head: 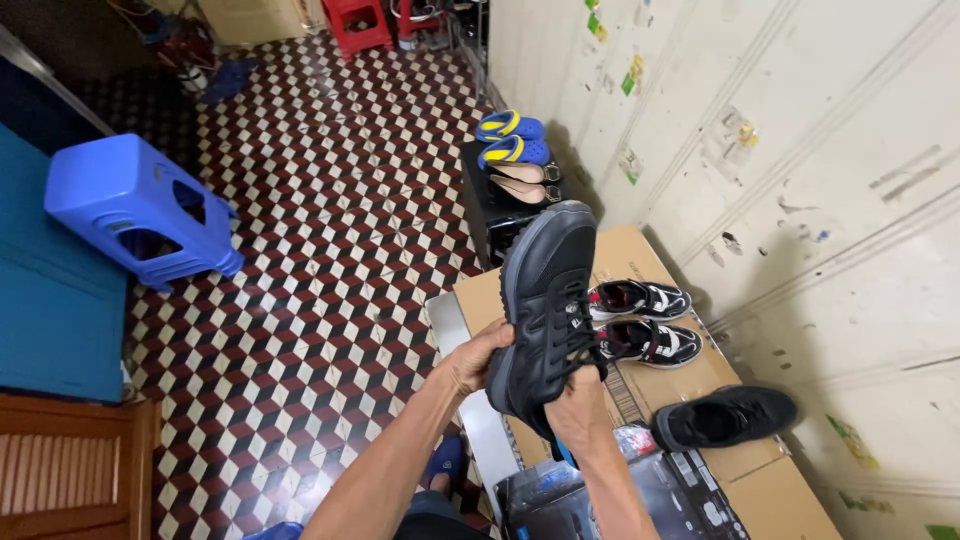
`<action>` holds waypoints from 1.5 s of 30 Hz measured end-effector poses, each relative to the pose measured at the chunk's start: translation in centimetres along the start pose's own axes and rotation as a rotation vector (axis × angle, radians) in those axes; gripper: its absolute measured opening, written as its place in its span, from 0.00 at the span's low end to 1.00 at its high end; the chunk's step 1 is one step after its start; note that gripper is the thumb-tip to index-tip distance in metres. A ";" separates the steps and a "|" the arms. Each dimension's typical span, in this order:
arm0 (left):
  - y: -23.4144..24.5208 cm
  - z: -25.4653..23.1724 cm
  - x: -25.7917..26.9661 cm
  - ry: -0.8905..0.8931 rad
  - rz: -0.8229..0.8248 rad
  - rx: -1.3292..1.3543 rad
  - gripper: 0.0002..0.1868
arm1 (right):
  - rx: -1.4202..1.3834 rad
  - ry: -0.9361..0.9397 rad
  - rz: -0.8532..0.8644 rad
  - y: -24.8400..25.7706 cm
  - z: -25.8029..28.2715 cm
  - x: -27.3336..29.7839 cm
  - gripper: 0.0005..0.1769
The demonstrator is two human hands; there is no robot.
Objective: Brushing the exterior of a black shoe and inserting a new blue insole
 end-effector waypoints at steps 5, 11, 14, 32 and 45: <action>8.0 0.7 -1.2 -0.025 -0.136 -0.026 0.22 | 0.012 0.023 0.060 -1.7 -0.5 -1.4 0.19; 0.3 -2.4 3.9 -0.037 -0.149 -0.060 0.19 | 0.032 0.045 0.111 -2.4 -16.7 -4.1 0.19; -0.7 -0.5 4.5 0.069 -0.161 -0.156 0.24 | 0.050 0.052 0.124 -1.7 -18.2 -3.5 0.19; 6.3 3.4 2.8 0.179 -0.436 0.126 0.23 | 0.144 0.077 0.174 1.6 -19.0 -0.5 0.20; 0.5 5.9 1.5 0.148 -0.337 0.025 0.18 | 0.218 0.079 0.185 5.5 -19.7 4.1 0.21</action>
Point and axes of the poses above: each hand's wrist, its own x-axis away from the middle knuckle, its own y-axis out of the back of the hand, z = x × y, the point moved 10 cm from there along -x, towards the middle knuckle, and after that the axes turned 13 degrees about y, right-handed, at the moved point
